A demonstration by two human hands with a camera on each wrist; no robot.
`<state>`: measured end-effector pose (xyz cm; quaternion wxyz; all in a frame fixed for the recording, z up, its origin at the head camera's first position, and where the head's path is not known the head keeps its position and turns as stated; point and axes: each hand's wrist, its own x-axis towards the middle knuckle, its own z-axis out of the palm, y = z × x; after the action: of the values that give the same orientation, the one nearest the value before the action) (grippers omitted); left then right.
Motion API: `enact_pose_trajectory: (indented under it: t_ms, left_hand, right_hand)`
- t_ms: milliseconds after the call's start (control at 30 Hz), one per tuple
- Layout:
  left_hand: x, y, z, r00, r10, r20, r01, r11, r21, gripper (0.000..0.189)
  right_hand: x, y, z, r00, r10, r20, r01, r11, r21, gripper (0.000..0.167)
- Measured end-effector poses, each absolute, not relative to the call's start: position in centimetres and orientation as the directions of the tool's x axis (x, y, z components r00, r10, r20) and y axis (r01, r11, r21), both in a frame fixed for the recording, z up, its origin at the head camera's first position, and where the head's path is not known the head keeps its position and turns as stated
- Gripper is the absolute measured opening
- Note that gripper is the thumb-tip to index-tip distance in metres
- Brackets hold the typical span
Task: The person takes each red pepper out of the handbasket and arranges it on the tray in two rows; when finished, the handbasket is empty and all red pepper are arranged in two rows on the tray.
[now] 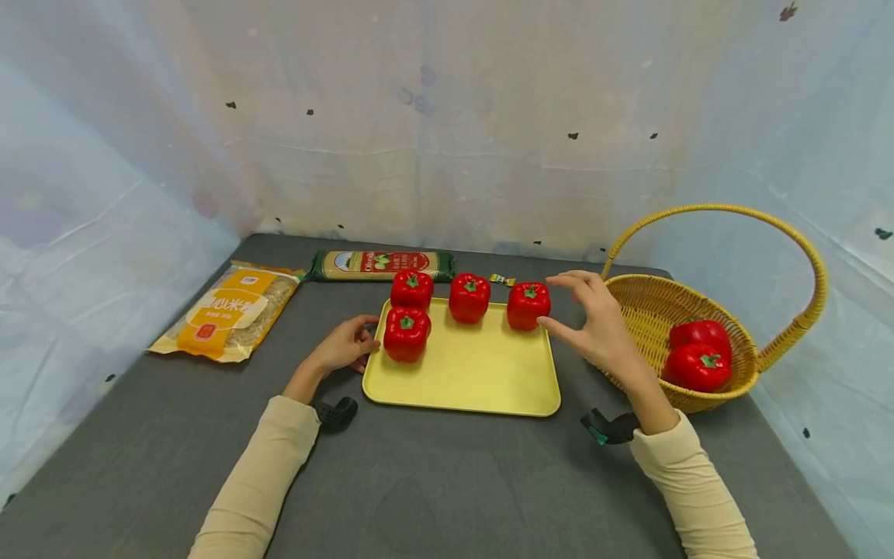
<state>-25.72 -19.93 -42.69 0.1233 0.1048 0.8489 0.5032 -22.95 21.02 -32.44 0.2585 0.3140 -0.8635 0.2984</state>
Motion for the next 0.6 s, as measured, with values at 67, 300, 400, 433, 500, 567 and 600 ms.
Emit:
enact_pose_trajectory:
  t_ms: [67,300,400,433,500,567,600]
  left_hand:
    - [-25.4,-19.8,-42.1,-0.945,0.310,-0.101,0.057,0.463,0.885,0.050]
    - [-24.4,-19.2,-40.1,-0.941,0.319,-0.111,0.051,0.458,0.887,0.050]
    - [-24.8,-19.5,-40.9,-0.944,0.312,-0.108,0.054,0.469,0.882,0.050]
    - [-25.0,-19.7,-41.3,-0.945,0.309,-0.105,0.057,0.472,0.880,0.051]
    - [-25.4,-19.9,-42.0,-0.947,0.308,-0.096,0.066,0.475,0.877,0.051]
    - [-25.5,-19.9,-42.5,-0.947,0.309,-0.088,0.073,0.476,0.877,0.052]
    - [-25.6,-20.0,-42.6,-0.947,0.309,-0.087,0.074,0.473,0.878,0.052]
  right_hand:
    - [-22.9,22.5,-32.3,-0.687,-0.353,0.636,-0.667,0.654,-0.357,0.053]
    - [-22.8,27.8,-31.2,-0.792,-0.220,0.570,-0.516,0.740,-0.431,0.044]
    - [-22.9,29.7,-30.6,-0.858,-0.170,0.484,-0.426,0.763,-0.487,0.047]
    - [-23.0,30.4,-30.3,-0.879,-0.160,0.449,-0.396,0.770,-0.500,0.049]
    - [-23.3,31.7,-30.0,-0.914,-0.154,0.375,-0.343,0.788,-0.512,0.054]
    - [-23.8,33.0,-29.8,-0.938,-0.162,0.308,-0.307,0.799,-0.516,0.059]
    - [-24.0,33.7,-29.8,-0.946,-0.168,0.277,-0.293,0.808,-0.512,0.061]
